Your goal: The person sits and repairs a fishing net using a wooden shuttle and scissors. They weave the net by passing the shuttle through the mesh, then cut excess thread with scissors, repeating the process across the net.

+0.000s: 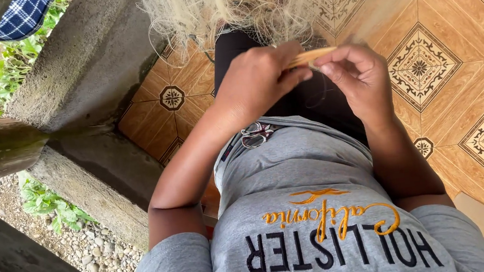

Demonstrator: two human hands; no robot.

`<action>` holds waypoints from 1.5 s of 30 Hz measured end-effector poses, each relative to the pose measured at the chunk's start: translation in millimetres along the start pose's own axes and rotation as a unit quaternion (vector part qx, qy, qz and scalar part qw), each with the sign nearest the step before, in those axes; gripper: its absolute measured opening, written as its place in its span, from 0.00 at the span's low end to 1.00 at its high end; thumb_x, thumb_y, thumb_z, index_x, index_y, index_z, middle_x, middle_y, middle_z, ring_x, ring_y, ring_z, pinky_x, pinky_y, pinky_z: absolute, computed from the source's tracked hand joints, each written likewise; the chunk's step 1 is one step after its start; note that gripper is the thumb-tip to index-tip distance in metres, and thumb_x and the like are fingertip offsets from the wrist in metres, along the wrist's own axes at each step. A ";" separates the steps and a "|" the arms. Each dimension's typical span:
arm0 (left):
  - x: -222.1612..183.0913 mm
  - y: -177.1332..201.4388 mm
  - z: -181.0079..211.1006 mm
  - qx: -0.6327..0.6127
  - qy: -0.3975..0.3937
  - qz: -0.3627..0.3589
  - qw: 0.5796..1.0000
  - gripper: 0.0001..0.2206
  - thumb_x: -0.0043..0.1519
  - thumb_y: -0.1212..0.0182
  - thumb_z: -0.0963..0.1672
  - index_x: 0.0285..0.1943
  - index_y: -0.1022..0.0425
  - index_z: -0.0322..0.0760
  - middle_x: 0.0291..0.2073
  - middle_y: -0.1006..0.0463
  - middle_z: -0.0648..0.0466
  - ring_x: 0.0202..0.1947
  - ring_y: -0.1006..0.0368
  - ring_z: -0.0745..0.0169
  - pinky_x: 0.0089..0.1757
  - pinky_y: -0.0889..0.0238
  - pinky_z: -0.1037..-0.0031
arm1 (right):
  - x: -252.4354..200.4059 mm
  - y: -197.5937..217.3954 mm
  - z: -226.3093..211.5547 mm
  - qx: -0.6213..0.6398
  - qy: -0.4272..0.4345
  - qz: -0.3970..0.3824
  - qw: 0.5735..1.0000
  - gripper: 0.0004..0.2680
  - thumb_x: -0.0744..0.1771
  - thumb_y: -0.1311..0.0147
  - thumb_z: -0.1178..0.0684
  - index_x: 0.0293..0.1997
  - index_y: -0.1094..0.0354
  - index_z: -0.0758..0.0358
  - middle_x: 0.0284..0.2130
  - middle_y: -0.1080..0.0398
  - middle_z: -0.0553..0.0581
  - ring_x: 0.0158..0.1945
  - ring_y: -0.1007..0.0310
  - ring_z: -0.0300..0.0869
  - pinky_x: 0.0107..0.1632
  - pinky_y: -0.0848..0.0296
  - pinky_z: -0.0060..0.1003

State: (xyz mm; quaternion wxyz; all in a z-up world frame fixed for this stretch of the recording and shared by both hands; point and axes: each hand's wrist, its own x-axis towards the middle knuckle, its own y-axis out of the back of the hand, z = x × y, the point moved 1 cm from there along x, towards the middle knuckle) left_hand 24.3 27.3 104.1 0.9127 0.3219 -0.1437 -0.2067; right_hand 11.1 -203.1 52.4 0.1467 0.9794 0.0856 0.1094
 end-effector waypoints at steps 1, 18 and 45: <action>1.1 0.4 0.6 0.000 0.001 0.000 1.000 0.11 0.62 0.33 0.46 0.48 0.26 0.37 0.25 0.19 0.43 0.30 0.20 0.33 0.34 0.28 0.46 | -0.3 1.1 -3.9 0.000 -0.001 0.000 1.000 0.03 0.70 0.40 0.62 0.45 0.25 0.73 0.27 0.31 0.57 0.32 0.37 0.31 0.41 0.27 0.33; 18.3 5.6 -0.3 0.047 -0.075 0.239 0.967 0.09 0.60 0.29 0.42 0.37 0.27 0.36 0.16 0.29 0.58 0.15 0.33 0.67 0.21 0.43 0.73 | 0.6 8.5 -4.2 0.142 -0.059 -0.089 0.984 0.05 0.69 0.45 0.65 0.46 0.29 0.63 0.35 0.30 0.48 0.30 0.43 0.26 0.34 0.44 0.16; 15.2 3.6 -31.0 0.098 -0.028 0.312 0.945 0.08 0.62 0.29 0.45 0.42 0.24 0.38 0.17 0.29 0.60 0.16 0.35 0.71 0.22 0.45 0.75 | 0.3 14.7 20.1 0.304 -0.066 -0.093 0.946 0.03 0.67 0.43 0.60 0.42 0.29 0.62 0.29 0.30 0.47 0.29 0.38 0.27 0.36 0.37 0.18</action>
